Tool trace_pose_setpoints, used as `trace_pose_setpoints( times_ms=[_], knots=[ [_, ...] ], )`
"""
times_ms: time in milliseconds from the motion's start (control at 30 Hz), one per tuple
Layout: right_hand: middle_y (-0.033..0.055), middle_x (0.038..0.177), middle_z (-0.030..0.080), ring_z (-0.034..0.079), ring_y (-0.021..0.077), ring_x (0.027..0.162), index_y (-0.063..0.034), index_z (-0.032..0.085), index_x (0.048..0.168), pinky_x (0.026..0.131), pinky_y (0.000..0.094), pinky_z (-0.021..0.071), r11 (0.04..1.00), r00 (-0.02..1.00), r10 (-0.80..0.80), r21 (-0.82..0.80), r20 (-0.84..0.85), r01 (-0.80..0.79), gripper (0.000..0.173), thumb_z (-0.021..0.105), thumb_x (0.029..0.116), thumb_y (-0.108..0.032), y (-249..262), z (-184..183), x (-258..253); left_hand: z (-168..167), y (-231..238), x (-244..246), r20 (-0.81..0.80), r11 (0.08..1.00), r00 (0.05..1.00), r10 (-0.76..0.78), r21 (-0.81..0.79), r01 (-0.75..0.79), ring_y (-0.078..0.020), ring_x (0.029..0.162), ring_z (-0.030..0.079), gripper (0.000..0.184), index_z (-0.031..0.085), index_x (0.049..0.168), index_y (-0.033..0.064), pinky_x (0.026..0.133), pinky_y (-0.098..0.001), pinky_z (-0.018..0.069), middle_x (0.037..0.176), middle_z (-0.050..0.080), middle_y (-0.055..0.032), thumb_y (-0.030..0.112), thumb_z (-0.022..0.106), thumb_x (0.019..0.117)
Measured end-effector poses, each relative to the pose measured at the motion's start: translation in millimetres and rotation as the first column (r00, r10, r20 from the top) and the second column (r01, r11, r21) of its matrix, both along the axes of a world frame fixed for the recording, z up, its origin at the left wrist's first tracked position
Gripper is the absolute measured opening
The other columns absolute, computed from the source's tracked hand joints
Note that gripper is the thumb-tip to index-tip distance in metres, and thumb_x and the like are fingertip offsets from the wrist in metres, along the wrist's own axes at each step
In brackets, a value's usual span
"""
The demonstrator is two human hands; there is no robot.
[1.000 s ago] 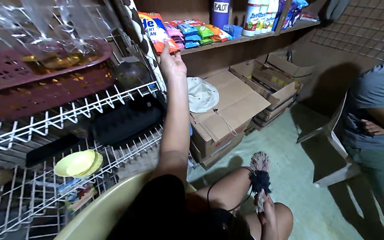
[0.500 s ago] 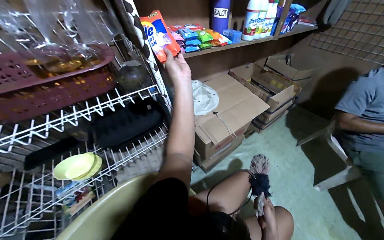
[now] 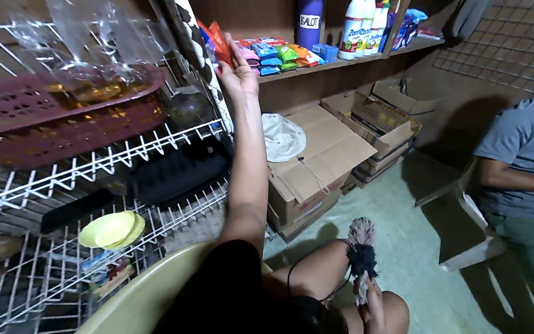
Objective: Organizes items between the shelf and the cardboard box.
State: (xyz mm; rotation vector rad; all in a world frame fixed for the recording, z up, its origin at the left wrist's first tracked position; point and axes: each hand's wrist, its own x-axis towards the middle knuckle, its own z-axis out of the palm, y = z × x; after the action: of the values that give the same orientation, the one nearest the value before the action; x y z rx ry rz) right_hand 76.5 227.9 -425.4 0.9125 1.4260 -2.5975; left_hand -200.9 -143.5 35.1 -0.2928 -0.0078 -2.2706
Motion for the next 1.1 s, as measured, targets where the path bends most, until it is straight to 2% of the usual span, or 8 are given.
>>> trace_pose_setpoints(
  times_ms=[200,500,600,667,733,800,900,1100],
  knots=[
    [-0.0007,0.064,0.061,0.059,0.0058,0.051,-0.0058,0.055,0.107,0.047,0.0225,0.0521,0.999,1.000,0.017,0.044,-0.005,-0.017,0.020,0.040,0.1106,-0.018,1.0,-2.7,1.9,-12.7,-15.2,-13.2,-0.211,0.996,0.974,-0.079,0.012,0.084,-0.0014,0.105,0.060,0.033,0.033,0.137,0.0072,0.082,-0.0116,0.0499,0.135,0.052,-0.0074,0.016,0.014,0.1112],
    [-0.0001,0.063,0.060,0.057,0.0060,0.048,-0.0054,0.057,0.105,0.045,0.0221,0.0510,0.999,1.000,0.012,0.040,0.001,-0.012,0.022,0.041,0.1109,-0.020,-0.5,-2.2,0.3,-24.5,-26.7,-15.1,-0.339,0.981,0.930,-0.146,0.075,0.181,-0.0049,0.062,0.063,0.036,0.050,0.106,0.0047,0.056,-0.0155,0.0517,0.083,0.066,-0.0074,0.029,0.024,0.1110],
    [0.0000,0.064,0.061,0.059,0.0065,0.050,-0.0054,0.056,0.106,0.047,0.0228,0.0530,0.999,1.000,0.008,0.035,0.005,-0.008,0.022,0.040,0.1108,-0.019,0.0,-3.3,0.3,-29.8,-17.3,5.0,0.049,0.954,0.955,-0.293,-0.046,0.295,-0.0017,0.061,0.060,0.041,0.050,0.104,0.0133,0.056,-0.0134,0.0516,0.082,0.062,0.0000,0.040,0.020,0.1106],
    [0.0002,0.064,0.061,0.059,0.0067,0.050,-0.0054,0.056,0.105,0.047,0.0225,0.0528,1.000,1.000,0.001,0.026,0.005,-0.001,0.022,0.040,0.1109,-0.019,-0.6,-1.8,-0.8,-36.8,-9.7,16.9,0.441,0.939,0.885,-0.150,-0.216,0.266,-0.0031,0.061,0.058,0.036,0.053,0.102,0.0143,0.059,-0.0173,0.0511,0.079,0.062,0.0024,0.035,0.025,0.1111],
    [-0.0003,0.063,0.061,0.058,0.0061,0.049,-0.0062,0.057,0.103,0.046,0.0218,0.0516,1.000,1.000,0.001,0.022,0.001,-0.001,0.023,0.040,0.1110,-0.019,-0.3,-1.4,0.1,-46.5,-4.5,24.2,0.611,0.902,0.789,0.071,-0.378,0.211,-0.0070,0.063,0.057,0.027,0.053,0.104,0.0143,0.061,-0.0236,0.0510,0.081,0.060,0.0021,0.028,0.031,0.1101],
    [-0.0002,0.064,0.061,0.058,0.0060,0.050,-0.0060,0.057,0.103,0.047,0.0220,0.0521,1.000,1.000,0.009,0.028,-0.006,-0.009,0.022,0.041,0.1107,-0.019,0.9,-1.6,1.8,-51.9,-2.7,28.0,0.656,0.871,0.723,0.219,-0.465,0.158,-0.0091,0.067,0.057,0.024,0.050,0.115,0.0127,0.062,-0.0259,0.0503,0.091,0.059,-0.0005,0.029,0.033,0.1113],
    [0.0011,0.065,0.062,0.059,0.0065,0.051,-0.0050,0.057,0.106,0.047,0.0222,0.0524,1.000,1.000,0.000,0.021,-0.003,0.000,0.021,0.042,0.1108,-0.019,1.0,-1.0,1.3,-54.5,-8.3,22.2,0.687,0.803,0.646,0.333,-0.565,0.187,-0.0147,0.072,0.061,0.050,0.044,0.140,0.0095,0.061,-0.0304,0.0517,0.106,0.063,-0.0074,0.047,0.026,0.1118],
    [0.0003,0.063,0.061,0.058,0.0062,0.049,-0.0061,0.057,0.102,0.046,0.0225,0.0516,1.000,1.000,0.001,0.016,-0.019,0.000,0.023,0.040,0.1109,-0.019,0.5,-3.2,0.2,-60.6,-31.7,-0.3,0.565,0.424,0.350,0.747,-0.810,0.404,-0.0221,0.066,0.062,0.068,0.056,0.129,-0.0010,0.063,-0.0393,0.0542,0.092,0.064,-0.0145,0.055,0.023,0.1098]
  ],
)
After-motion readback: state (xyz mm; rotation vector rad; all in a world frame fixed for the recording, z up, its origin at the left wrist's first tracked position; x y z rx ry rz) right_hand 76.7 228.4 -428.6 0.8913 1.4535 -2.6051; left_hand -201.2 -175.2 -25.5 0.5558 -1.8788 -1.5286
